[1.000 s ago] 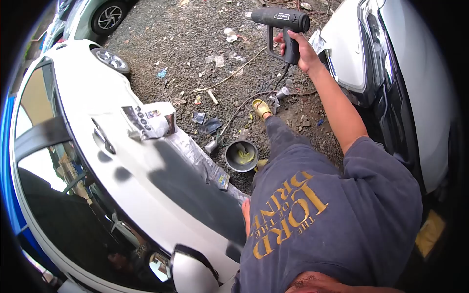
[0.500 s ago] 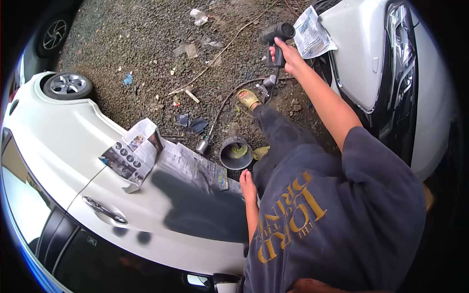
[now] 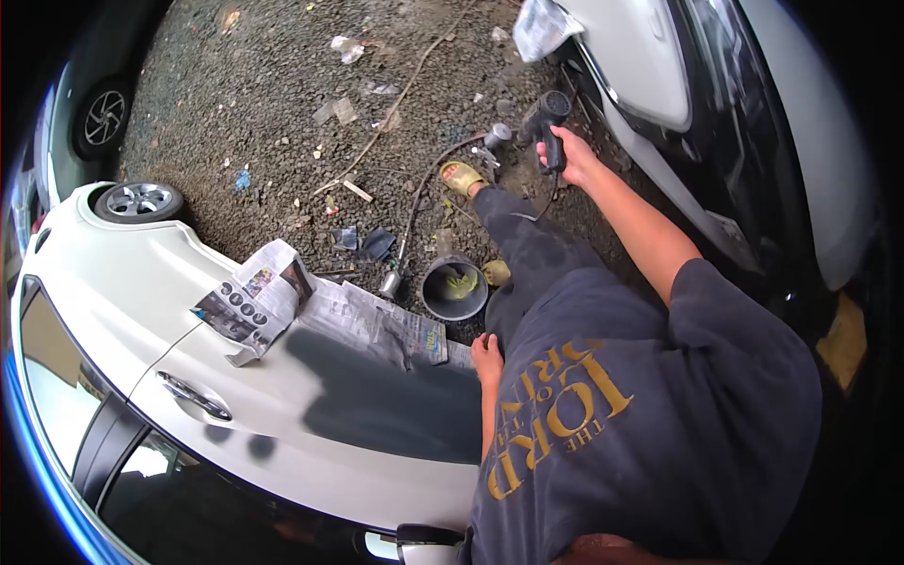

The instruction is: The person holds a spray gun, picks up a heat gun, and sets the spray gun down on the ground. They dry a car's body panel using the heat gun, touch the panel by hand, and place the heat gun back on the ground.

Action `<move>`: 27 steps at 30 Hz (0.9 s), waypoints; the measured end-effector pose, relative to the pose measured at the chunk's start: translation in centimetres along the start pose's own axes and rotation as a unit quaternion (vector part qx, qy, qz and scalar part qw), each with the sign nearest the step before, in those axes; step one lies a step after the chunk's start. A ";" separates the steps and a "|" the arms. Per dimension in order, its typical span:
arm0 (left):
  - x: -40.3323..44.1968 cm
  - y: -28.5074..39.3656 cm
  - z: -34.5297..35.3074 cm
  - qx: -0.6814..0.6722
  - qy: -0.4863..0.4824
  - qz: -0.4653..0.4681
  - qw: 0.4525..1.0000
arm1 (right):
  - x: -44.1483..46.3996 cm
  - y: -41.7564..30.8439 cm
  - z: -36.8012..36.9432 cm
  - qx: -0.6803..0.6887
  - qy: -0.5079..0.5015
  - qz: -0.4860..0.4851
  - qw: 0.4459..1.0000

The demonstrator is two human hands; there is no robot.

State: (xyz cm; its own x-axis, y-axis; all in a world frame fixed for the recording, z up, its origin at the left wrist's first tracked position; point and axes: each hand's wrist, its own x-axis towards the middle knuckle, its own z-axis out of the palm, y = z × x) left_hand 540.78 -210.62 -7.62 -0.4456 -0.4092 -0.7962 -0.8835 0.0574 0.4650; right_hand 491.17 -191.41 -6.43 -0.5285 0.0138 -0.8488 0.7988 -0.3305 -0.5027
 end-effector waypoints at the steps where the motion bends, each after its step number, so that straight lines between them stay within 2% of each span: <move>1: -1.2 -0.9 0.7 0.047 -0.002 0.032 0.998 | -0.9 1.0 -2.0 0.013 0.004 -0.004 1.000; 3: -3.5 -2.7 1.4 0.106 -0.032 0.023 0.994 | -1.5 3.2 -5.8 0.056 -0.014 -0.007 0.998; 7: -5.9 -5.0 3.3 0.187 -0.112 -0.004 0.976 | -1.3 8.5 -12.8 0.101 0.014 -0.017 0.995; 10: -6.4 -5.2 5.4 0.223 -0.134 0.000 0.966 | -1.2 11.9 -17.0 0.045 0.099 -0.073 0.991; 11: -6.6 -5.9 6.3 0.234 -0.139 -0.004 0.962 | -0.4 12.8 -18.9 0.025 0.111 -0.054 0.992; 15: -6.4 -7.7 10.4 0.211 -0.194 -0.040 0.957 | 3.9 16.3 -25.6 -0.130 0.242 -0.045 0.960; 18: -6.0 -8.8 15.0 0.225 -0.188 -0.035 0.956 | 4.8 16.2 -27.6 -0.188 0.251 -0.052 0.948; 19: -5.6 -7.8 16.2 0.190 -0.216 -0.074 0.955 | 6.9 17.3 -29.4 -0.244 0.267 -0.048 0.931; 22: -3.9 -8.6 21.8 0.133 -0.240 -0.102 0.956 | 15.3 19.1 -34.2 -0.387 0.295 -0.047 0.872; 24: -3.6 -8.4 25.5 0.170 -0.164 -0.063 0.970 | 19.2 19.8 -35.9 -0.437 0.310 -0.031 0.844; 25: -3.4 -7.7 26.9 0.188 -0.123 -0.044 0.974 | 23.7 21.7 -38.8 -0.478 0.307 -0.073 0.819; 27: -3.1 -7.1 28.3 0.193 -0.107 -0.080 0.972 | 28.7 22.3 -40.1 -0.519 0.290 -0.100 0.798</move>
State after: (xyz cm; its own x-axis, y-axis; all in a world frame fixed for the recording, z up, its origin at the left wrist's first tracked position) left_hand 544.33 -183.94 -19.37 -0.2810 -0.2446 -0.9280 -0.9141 0.3627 0.1811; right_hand 505.38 -160.53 -48.55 -0.6937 0.5016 -0.5169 0.6816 0.6890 -0.2462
